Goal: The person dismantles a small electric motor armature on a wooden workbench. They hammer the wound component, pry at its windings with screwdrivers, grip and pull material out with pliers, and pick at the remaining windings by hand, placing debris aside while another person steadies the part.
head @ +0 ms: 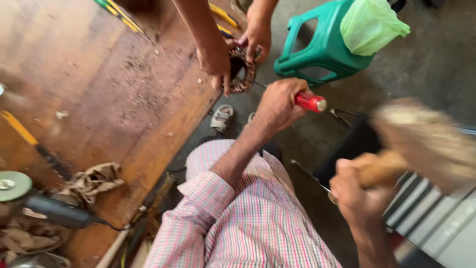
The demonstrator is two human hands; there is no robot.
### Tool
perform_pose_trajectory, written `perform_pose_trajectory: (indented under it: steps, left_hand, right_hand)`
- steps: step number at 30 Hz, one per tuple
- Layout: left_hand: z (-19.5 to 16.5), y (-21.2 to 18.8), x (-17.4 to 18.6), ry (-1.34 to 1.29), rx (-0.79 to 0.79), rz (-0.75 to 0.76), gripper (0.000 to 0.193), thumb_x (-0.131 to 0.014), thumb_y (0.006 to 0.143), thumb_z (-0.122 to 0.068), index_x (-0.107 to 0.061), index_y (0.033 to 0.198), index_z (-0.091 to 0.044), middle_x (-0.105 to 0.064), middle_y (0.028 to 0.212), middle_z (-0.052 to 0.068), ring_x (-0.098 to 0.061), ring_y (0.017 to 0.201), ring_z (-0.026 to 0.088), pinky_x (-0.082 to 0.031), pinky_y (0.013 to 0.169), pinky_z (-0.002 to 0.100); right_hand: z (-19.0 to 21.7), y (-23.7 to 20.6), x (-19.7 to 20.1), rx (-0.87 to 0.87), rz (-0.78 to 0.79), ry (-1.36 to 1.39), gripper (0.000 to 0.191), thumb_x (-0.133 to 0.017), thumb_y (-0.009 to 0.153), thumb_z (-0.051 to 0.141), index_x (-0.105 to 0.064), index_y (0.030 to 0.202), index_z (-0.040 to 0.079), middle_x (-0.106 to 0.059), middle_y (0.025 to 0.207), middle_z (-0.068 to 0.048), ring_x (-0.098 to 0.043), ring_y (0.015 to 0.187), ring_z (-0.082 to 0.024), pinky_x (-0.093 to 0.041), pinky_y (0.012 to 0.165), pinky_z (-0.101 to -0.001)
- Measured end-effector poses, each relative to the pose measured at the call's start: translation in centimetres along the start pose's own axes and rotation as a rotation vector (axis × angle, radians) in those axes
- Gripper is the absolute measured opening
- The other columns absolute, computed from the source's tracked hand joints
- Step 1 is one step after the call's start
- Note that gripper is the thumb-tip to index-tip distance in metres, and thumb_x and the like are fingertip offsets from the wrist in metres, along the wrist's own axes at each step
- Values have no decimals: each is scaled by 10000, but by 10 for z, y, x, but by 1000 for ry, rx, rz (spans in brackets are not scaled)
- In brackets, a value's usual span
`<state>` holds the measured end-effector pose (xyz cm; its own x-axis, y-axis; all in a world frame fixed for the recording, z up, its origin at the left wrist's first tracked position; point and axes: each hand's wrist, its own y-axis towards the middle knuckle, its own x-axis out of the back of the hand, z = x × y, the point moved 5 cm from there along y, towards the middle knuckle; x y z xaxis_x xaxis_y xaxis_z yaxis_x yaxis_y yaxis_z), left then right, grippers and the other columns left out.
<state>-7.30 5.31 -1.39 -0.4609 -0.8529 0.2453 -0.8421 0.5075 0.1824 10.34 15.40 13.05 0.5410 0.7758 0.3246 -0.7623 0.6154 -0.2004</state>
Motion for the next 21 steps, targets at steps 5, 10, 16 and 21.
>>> perform_pose_trajectory:
  steps: [5, 10, 16, 21]
  left_hand:
    - [1, 3, -1, 33, -5, 28, 182, -731, 729, -174, -662, 870, -82, -691, 826, 127, -678, 817, 369, -529, 724, 468]
    - [4, 3, 2, 64, -9, 16, 182, -704, 718, -150, -635, 863, -66, -688, 852, 134, -680, 854, 378, -527, 756, 475]
    - [9, 5, -2, 38, -14, 26, 181, -723, 743, -168, -651, 876, -69, -691, 861, 136, -677, 858, 370, -533, 758, 460]
    - [16, 3, 2, 45, -33, -2, 200, -732, 727, -173, -663, 883, -68, -693, 852, 129, -686, 848, 358, -536, 750, 446]
  right_hand:
    - [-7, 5, 6, -352, 80, -428, 162, -719, 880, 111, -613, 776, 48, -544, 555, -32, -486, 417, -103, -383, 378, -286]
    - [12, -1, 10, -7, -10, -191, 241, -702, 970, 122, -565, 784, 53, -541, 596, -5, -492, 478, -76, -365, 422, -248]
    - [9, 9, 2, -341, 180, -452, 262, -717, 904, 142, -586, 695, 55, -506, 516, -27, -461, 420, -110, -353, 394, -304]
    - [15, 7, 2, -4, 3, 7, 282, -706, 965, 191, -497, 800, 98, -517, 586, 28, -484, 451, -59, -381, 398, -248]
